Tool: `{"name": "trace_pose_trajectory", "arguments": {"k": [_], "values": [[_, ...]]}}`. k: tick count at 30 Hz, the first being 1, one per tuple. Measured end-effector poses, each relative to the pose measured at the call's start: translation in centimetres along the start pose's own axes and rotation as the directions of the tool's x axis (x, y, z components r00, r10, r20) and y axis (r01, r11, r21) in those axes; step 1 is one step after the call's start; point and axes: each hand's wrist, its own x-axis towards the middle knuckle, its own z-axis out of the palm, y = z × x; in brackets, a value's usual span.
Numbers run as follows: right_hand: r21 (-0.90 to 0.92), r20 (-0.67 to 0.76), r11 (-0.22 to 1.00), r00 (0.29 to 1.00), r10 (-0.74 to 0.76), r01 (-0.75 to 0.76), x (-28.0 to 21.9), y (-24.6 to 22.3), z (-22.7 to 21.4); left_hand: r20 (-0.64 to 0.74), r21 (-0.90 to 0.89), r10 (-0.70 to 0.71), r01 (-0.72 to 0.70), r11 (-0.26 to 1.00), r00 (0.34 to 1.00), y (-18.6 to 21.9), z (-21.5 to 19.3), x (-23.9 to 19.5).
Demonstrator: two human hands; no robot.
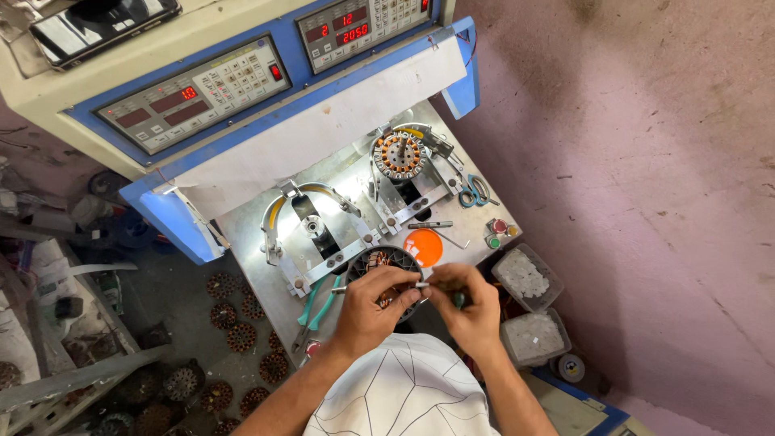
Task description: The person manipulates motor stators by hand and using a small green tool, inserting components into the winding machinery and adjusting the copper wire coils.
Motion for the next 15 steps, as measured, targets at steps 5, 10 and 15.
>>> {"name": "trace_pose_trajectory", "arguments": {"k": [5, 10, 15], "values": [[-0.162, 0.03, 0.942, 0.956, -0.292, 0.293, -0.6, -4.7, -0.4, 0.05, -0.065, -0.013, 0.016, 0.998, 0.999, 0.1, 0.4, 0.1], [-0.195, 0.082, 0.947, 0.967, -0.242, 0.254, -1.0, -4.5, -0.5, 0.096, -0.051, 0.061, -0.056, 0.997, 0.994, -0.2, 0.1, -0.1], [-0.114, 0.181, 0.969, 0.963, -0.198, 0.221, -1.4, -3.0, 0.2, 0.152, -0.006, -0.109, 0.112, 0.994, 0.982, -0.6, 0.4, -1.1]]}}
